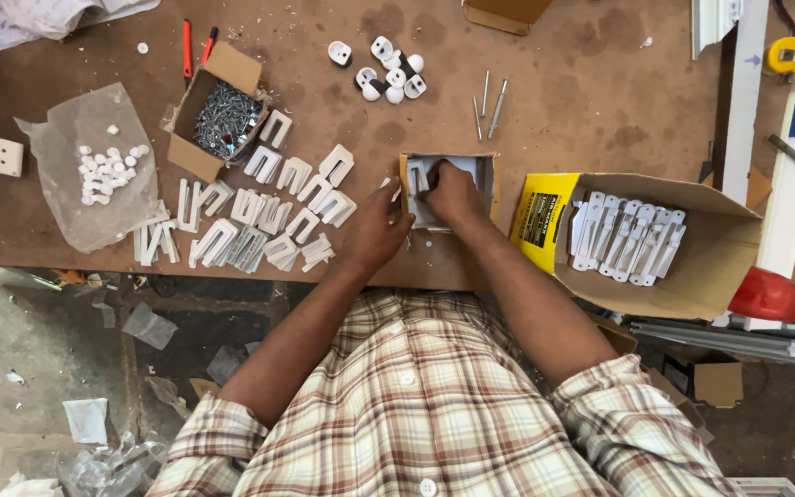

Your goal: The person picks up white plastic hardware brackets from the workbench and places them one at a time into a small cardboard box, arranging them inside. They occasionally reposition the box and continue filling it with parts from the table.

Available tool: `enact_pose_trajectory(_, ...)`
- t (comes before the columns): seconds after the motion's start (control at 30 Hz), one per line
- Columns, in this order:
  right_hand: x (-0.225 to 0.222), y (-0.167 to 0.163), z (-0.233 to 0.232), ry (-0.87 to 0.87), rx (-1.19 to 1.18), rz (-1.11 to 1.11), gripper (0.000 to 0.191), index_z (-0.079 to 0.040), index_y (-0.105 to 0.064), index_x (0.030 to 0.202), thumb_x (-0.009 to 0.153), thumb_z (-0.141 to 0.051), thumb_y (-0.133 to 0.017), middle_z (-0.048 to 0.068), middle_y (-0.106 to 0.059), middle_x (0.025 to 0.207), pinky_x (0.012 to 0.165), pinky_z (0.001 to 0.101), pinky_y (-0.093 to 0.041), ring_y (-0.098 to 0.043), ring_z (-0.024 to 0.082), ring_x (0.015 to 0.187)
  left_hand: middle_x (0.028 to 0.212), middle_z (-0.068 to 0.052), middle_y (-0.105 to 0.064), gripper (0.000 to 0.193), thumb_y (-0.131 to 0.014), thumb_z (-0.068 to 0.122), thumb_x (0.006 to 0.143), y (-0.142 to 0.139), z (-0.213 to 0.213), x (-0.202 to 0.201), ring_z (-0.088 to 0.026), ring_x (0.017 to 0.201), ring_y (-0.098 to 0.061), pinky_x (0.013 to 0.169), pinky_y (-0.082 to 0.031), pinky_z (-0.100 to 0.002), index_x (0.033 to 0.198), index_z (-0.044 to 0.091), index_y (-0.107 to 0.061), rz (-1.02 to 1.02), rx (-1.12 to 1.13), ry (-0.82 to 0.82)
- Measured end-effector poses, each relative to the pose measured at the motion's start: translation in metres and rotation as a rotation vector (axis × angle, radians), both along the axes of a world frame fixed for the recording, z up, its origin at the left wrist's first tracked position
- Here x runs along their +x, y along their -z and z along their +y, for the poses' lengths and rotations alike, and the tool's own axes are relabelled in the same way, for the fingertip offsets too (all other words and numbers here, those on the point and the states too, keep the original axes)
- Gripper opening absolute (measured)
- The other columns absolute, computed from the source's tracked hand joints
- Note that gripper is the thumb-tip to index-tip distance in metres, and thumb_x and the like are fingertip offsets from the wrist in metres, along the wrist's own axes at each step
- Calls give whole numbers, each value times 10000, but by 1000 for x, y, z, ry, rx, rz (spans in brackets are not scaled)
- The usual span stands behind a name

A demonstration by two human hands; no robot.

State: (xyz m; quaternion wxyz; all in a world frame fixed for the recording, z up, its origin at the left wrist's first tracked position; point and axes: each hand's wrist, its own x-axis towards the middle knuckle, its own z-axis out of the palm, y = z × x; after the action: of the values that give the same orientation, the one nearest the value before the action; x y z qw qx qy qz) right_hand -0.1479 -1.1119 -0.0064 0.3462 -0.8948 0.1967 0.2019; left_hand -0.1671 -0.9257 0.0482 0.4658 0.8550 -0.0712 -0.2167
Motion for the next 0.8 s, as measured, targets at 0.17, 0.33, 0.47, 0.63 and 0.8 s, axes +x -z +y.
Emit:
enact_pose_trajectory(0.17, 2, -7, 1, -23, -42, 12, 334, -33, -737, 943, 733, -249, -881, 173, -760, 940, 825, 425, -568, -737, 333, 915, 1326, -232, -634, 672, -784, 172, 875, 2, 2, -1, -361, 1188, -654, 989, -538, -423, 1457, -16, -505, -93, 18, 18)
enact_pose_trajectory(0.33, -2, -7, -1, -17, -41, 59, 373, -7, -750, 920, 765, -319, -885, 195, -755, 898, 800, 434, -570, -744, 344, 873, 1312, -216, -626, 690, -757, 174, 867, 8, 1, -2, -329, 1170, -679, 975, -563, -391, 1473, -6, -482, -1, -75, -21)
enact_pose_trajectory(0.47, -5, 0, -3, 1, 7, 46, 281, -17, -755, 902, 787, -268, -807, 188, -770, 860, 793, 423, -584, -773, 328, 840, 1307, -220, -632, 696, -772, 172, 867, 10, 2, -2, -344, 1177, -659, 976, -543, -408, 1476, -1, -485, -24, -28, -6)
enact_pose_trajectory(0.63, -3, 5, -2, -6, -47, -115, 262, -1, -767, 913, 806, -239, -781, 242, -739, 892, 808, 444, -572, -734, 384, 883, 1307, -224, -630, 691, -769, 171, 864, 7, 2, -2, -353, 1180, -656, 974, -546, -410, 1469, -6, -488, -48, -26, -4)
enact_pose_trajectory(0.8, 2, 1, -3, 61, 83, 0, 249, 2, -776, 838, 853, -243, -743, 186, -757, 767, 704, 396, -574, -744, 278, 705, 1309, -225, -634, 680, -769, 178, 866, 5, 3, -2, -362, 1188, -651, 983, -537, -421, 1459, -8, -494, -52, -4, 12)
